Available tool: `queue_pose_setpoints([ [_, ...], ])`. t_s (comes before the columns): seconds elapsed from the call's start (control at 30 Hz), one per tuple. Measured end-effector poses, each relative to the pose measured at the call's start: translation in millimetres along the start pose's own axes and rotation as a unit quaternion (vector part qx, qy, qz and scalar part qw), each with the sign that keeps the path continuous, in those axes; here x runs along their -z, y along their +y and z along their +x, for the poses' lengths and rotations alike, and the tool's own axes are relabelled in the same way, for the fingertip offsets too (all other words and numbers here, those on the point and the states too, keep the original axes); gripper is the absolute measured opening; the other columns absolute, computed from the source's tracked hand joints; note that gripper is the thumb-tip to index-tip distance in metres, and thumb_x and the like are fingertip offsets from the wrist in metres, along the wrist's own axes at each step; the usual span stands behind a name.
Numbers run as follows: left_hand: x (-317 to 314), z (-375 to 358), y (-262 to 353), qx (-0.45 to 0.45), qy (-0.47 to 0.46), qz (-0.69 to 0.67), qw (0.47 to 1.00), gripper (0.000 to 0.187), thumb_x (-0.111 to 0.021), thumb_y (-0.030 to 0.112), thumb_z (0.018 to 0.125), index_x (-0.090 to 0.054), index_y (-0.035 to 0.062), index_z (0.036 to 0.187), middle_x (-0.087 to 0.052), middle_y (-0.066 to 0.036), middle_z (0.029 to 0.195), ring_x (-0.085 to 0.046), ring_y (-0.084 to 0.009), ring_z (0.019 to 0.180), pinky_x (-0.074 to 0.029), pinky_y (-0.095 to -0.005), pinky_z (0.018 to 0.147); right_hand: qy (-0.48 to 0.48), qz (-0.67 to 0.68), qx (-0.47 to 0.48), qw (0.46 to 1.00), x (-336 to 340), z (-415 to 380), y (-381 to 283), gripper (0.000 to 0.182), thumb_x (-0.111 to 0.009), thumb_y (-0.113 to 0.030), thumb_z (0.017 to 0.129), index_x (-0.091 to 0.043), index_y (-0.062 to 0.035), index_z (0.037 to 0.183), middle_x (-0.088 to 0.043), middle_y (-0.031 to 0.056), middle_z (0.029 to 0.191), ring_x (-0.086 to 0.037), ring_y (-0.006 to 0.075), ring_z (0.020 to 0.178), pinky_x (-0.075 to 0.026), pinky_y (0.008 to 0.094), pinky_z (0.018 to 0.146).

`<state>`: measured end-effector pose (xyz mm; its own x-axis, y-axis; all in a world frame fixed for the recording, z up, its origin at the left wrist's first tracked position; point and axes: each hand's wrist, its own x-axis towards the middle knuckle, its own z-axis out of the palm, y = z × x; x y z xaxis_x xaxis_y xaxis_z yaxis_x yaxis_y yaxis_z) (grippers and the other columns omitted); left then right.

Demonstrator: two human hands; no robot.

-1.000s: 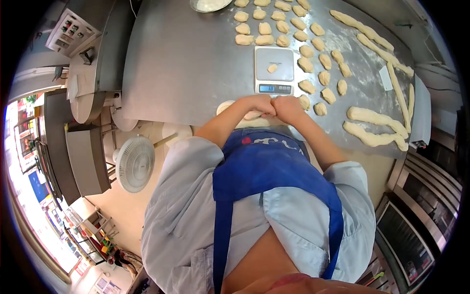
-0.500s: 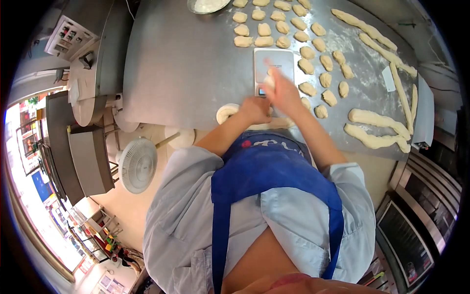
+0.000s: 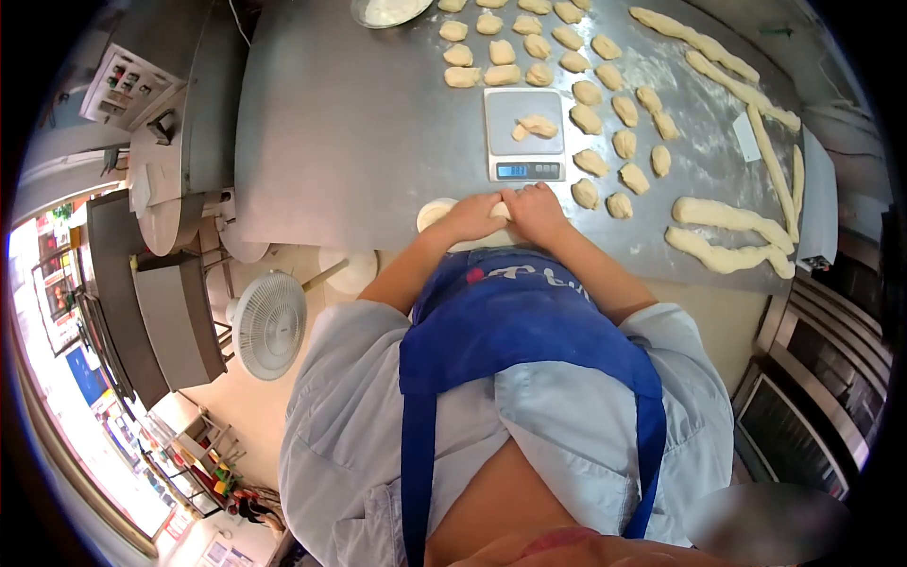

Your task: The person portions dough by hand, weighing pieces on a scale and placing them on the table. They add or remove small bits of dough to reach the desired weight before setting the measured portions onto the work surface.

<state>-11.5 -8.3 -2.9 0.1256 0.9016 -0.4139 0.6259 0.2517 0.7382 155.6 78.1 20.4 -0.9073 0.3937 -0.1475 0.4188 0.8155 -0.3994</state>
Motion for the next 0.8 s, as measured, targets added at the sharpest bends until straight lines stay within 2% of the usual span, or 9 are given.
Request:
queue_pose_setpoints([
  [0.07, 9, -5, 5, -0.006, -0.018, -0.006, 1.000, 0.048, -0.068, 0.032, 0.077, -0.062, 0.0045, 0.115, -0.067, -0.022, 0.108, -0.062, -0.0417, 0.102, -0.050, -0.0465, 0.089, 0.018, -0.026, -0.019, 0.999, -1, -3, 2, 0.027, -0.070, -0.016, 0.074, -0.069, -0.0093, 0.099, -0.067, 0.0093, 0.069, -0.068, 0.0316, 0.072, -0.054, 0.0448, 0.073],
  [0.17, 16, 1, 22, -0.012, -0.070, 0.034, 0.997, 0.049, -0.071, 0.036, 0.075, -0.064, 0.0061, 0.113, -0.069, -0.022, 0.104, -0.064, -0.0407, 0.099, -0.050, -0.0454, 0.087, -0.070, 0.025, -0.092, 0.993, 12, -10, -6, 0.020, -0.068, -0.019, 0.078, -0.071, -0.0088, 0.095, -0.070, 0.0136, 0.078, -0.069, 0.0321, 0.077, -0.055, 0.0440, 0.068],
  [0.23, 11, 3, 30, -0.005, -0.103, 0.078, 0.992, 0.048, -0.072, 0.037, 0.074, -0.066, 0.0067, 0.110, -0.069, -0.021, 0.102, -0.064, -0.0401, 0.098, -0.050, -0.0449, 0.086, -0.072, 0.053, -0.090, 0.992, 25, -15, -10, 0.020, -0.067, -0.020, 0.079, -0.071, -0.0085, 0.095, -0.070, 0.0149, 0.081, -0.069, 0.0330, 0.080, -0.054, 0.0449, 0.071],
  [0.3, 6, 3, 33, -0.017, -0.050, 0.035, 0.998, 0.047, -0.073, 0.038, 0.073, -0.066, 0.0067, 0.108, -0.069, -0.020, 0.103, -0.064, -0.0393, 0.097, -0.050, -0.0455, 0.084, -0.074, 0.083, -0.087, 0.990, 40, -18, -7, 0.020, -0.067, -0.021, 0.080, -0.071, -0.0082, 0.095, -0.071, 0.0162, 0.084, -0.069, 0.0340, 0.083, -0.054, 0.0459, 0.074],
  [0.43, 4, 1, 8, -0.011, -0.045, -0.011, 0.999, 0.048, -0.074, 0.038, 0.073, -0.066, 0.0066, 0.108, -0.069, -0.019, 0.104, -0.064, -0.0383, 0.098, -0.050, -0.0456, 0.084, -0.051, 0.241, -0.105, 0.964, 58, -27, 3, 0.026, -0.069, -0.024, 0.081, -0.073, -0.0086, 0.101, -0.070, 0.0162, 0.087, -0.067, 0.0353, 0.088, -0.052, 0.0448, 0.076],
  [0.53, 11, 0, 13, 0.023, -0.098, -0.038, 0.994, 0.050, -0.075, 0.039, 0.072, -0.066, 0.0067, 0.110, -0.068, -0.019, 0.106, -0.064, -0.0378, 0.100, -0.050, -0.0441, 0.086, 0.000, 0.281, -0.081, 0.956, 55, -27, -1, 0.027, -0.071, -0.024, 0.079, -0.074, -0.0089, 0.102, -0.070, 0.0159, 0.086, -0.067, 0.0352, 0.087, -0.052, 0.0441, 0.077],
  [0.6, 9, -1, 14, -0.012, -0.051, -0.023, 0.998, 0.042, -0.073, 0.034, 0.071, -0.067, 0.0067, 0.103, -0.069, -0.019, 0.103, -0.064, -0.0380, 0.099, -0.051, -0.0447, 0.084, 0.038, 0.295, -0.045, 0.954, 50, -24, -1, 0.026, -0.072, -0.023, 0.079, -0.075, -0.0095, 0.101, -0.071, 0.0155, 0.086, -0.067, 0.0351, 0.084, -0.052, 0.0433, 0.076],
  [0.73, 1, -3, 41, -0.023, -0.039, -0.031, 0.999, 0.042, -0.073, 0.035, 0.073, -0.067, 0.0065, 0.103, -0.068, -0.019, 0.106, -0.064, -0.0384, 0.100, -0.051, -0.0446, 0.085, -0.013, 0.260, -0.077, 0.963, 48, -15, 9, 0.022, -0.074, -0.020, 0.074, -0.075, -0.0075, 0.092, -0.071, 0.0145, 0.081, -0.067, 0.0340, 0.076, -0.054, 0.0406, 0.072],
  [0.8, -15, -8, 58, -0.034, 0.126, -0.132, 0.983, 0.041, -0.073, 0.034, 0.079, -0.066, 0.0054, 0.107, -0.068, -0.019, 0.107, -0.064, -0.0377, 0.100, -0.050, -0.0454, 0.085, -0.022, 0.245, -0.085, 0.966, 54, -14, 17, 0.021, -0.074, -0.020, 0.072, -0.075, -0.0067, 0.089, -0.071, 0.0140, 0.079, -0.067, 0.0330, 0.073, -0.054, 0.0391, 0.069],
])
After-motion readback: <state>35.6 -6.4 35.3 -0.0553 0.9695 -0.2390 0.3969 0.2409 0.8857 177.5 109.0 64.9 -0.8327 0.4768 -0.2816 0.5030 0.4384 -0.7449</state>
